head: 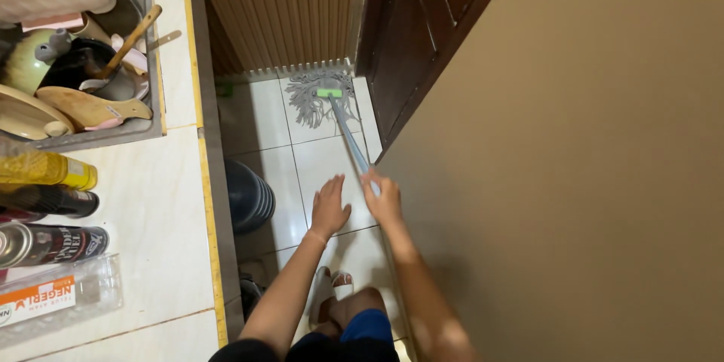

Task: The person mops tiled floor surfaces using a string mop. They move the mop back and forth across the floor in a bedroom area and then into a kitchen area, cleaning around furniture and along the base of a counter.

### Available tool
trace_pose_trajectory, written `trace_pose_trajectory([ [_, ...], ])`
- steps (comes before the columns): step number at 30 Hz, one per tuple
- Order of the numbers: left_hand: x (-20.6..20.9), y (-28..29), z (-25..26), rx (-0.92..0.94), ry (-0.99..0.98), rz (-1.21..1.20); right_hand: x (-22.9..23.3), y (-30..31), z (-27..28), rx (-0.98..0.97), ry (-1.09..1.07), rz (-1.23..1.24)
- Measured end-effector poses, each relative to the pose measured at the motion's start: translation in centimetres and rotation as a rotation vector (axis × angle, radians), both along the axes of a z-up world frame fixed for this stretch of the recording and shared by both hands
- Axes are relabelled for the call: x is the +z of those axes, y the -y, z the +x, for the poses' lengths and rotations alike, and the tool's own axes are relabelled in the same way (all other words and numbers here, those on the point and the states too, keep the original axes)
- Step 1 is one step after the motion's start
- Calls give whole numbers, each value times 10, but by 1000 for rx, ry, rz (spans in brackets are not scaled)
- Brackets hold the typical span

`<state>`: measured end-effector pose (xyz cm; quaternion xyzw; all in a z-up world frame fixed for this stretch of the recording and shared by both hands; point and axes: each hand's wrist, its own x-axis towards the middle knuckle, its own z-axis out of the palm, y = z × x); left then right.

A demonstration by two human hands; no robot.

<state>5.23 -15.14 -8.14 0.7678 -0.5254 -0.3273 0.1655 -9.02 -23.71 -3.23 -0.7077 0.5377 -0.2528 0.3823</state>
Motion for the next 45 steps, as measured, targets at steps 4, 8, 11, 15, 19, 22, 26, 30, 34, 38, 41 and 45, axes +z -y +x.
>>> trace_pose_trajectory([
  [4,-5,-44,-24,-46,-35,44,66,-93,-52,33,-70,98],
  [8,14,-82,-72,-237,-148,-79,119,-179,-107,71,-182,75],
  [11,17,-105,-102,-338,-205,-161,100,-207,-140,97,-119,23],
  [15,25,-107,-104,-237,-196,-212,77,-209,-122,87,-142,-116],
  [19,52,-81,-77,-175,-270,-295,70,-137,-65,139,-29,-382],
  [22,63,-60,-54,22,-254,-363,33,-60,-25,138,113,-33],
  [26,25,-70,-40,362,-252,-191,-32,8,-7,129,-31,-24],
  [30,18,-93,-42,417,-353,-178,-13,-4,-19,194,-48,-26],
  [34,43,-110,-42,378,-354,-127,27,-80,-55,162,-79,-43],
  [38,45,-122,-55,361,-450,-93,100,-164,-104,252,-54,89],
  [41,14,-121,-72,391,-537,-198,98,-193,-150,285,-1,76],
  [45,16,-108,-87,248,-578,-176,94,-183,-161,409,-46,-21],
])
